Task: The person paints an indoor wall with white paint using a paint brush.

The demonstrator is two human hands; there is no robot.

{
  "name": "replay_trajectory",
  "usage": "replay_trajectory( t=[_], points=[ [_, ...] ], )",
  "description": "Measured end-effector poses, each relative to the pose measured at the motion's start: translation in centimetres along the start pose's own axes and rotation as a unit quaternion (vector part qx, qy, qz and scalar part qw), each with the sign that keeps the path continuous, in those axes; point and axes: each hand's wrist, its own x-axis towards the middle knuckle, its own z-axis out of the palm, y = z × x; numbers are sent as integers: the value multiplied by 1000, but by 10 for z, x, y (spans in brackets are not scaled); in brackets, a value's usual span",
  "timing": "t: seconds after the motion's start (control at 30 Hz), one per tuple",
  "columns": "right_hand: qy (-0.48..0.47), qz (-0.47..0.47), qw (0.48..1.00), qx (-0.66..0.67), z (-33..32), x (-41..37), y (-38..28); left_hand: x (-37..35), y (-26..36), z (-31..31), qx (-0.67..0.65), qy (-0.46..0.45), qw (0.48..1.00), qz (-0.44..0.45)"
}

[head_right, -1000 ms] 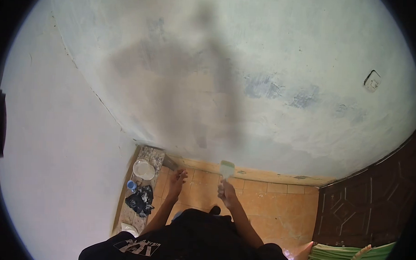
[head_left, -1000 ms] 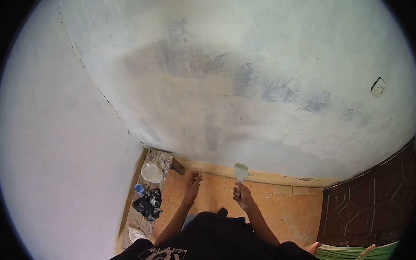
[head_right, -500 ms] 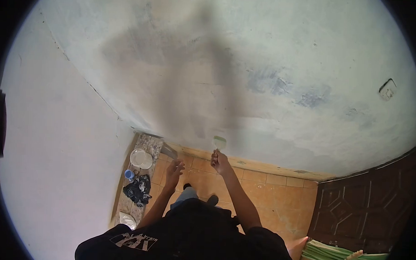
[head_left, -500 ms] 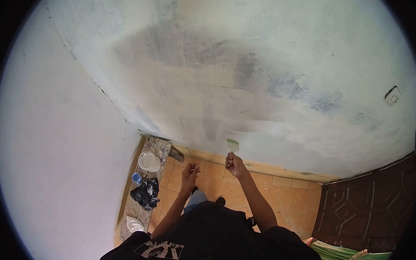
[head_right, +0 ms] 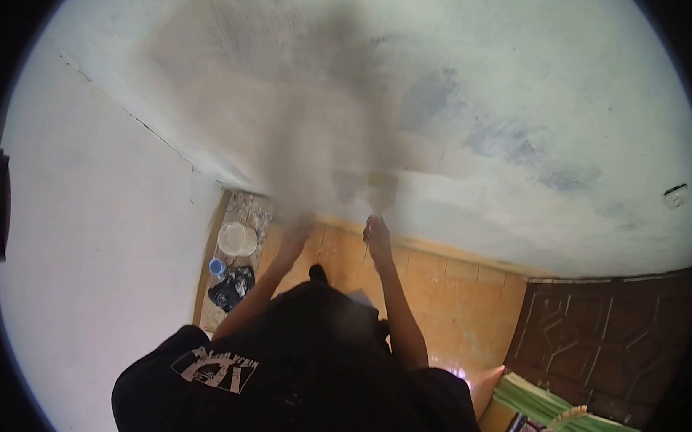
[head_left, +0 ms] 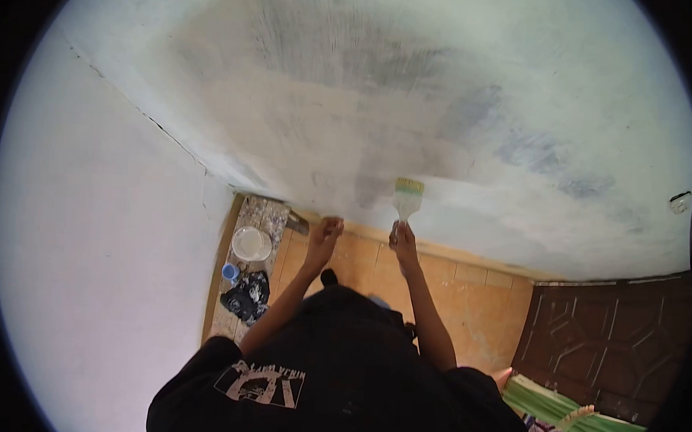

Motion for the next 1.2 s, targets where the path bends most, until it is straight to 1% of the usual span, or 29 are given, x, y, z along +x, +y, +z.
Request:
replay_trajectory(
  t=[0.03, 0.13, 0.23, 0.33, 0.37, 0.43, 0.47, 0.53, 0.57, 0.63, 0.67, 0.73, 0.77, 0.87, 0.97, 1.07, 1.1, 1.2],
  points=[
    [7, -8, 1000, -25, -5, 10, 19, 7, 4, 0, -3, -2, 1000, 7],
    [23, 64, 997, -27, -12, 19, 62, 21, 11, 0, 20, -32, 999, 8],
    [79, 210, 974, -12, -16, 9, 88, 30, 7, 4, 83, -64, 994, -10],
    [146, 298, 940, 75, -19, 14, 100, 33, -14, 10, 28, -87, 996, -26],
    [149, 298, 939, 79, -21, 15, 97, 30, -16, 13, 44, -83, 995, -27],
    [141, 243, 955, 93, -21, 21, 77, 23, -17, 21, 77, -75, 994, -26],
    [136, 215, 962, 99, -16, 18, 59, 19, -19, 24, 78, -77, 993, -46],
    [116, 178, 973, 90, 2, -1, -2, 12, -25, 32, 80, -77, 990, -81],
    [105, 159, 978, 88, 11, -11, -27, 7, -35, 37, 67, -65, 993, -75],
    [86, 114, 986, 81, 20, -30, -45, -6, -61, 46, 42, -44, 996, -61],
    [77, 95, 990, 76, 21, -36, -48, -16, -64, 51, 33, -35, 997, -63],
    [52, 8, 998, 24, 19, -34, -49, -34, -72, 58, 15, -13, 998, -65],
    [42, -35, 998, 2, 16, -30, -40, -44, -85, 61, 5, 0, 997, -81],
    [25, -64, 998, -12, -3, 8, -2, -75, -128, 71, -18, 19, 991, -128],
    [18, -61, 997, -31, -25, 32, 75, -96, -172, 79, -29, 15, 985, -170],
    [30, 73, 997, -18, -40, 35, 153, -112, -200, 78, -22, 10, 979, -201],
    [53, 117, 992, -4, -42, 34, 177, -115, -209, 75, -20, 8, 978, -207],
    [141, 231, 962, 30, -44, 38, 211, -123, -235, 63, -28, 3, 978, -206]
  ],
)
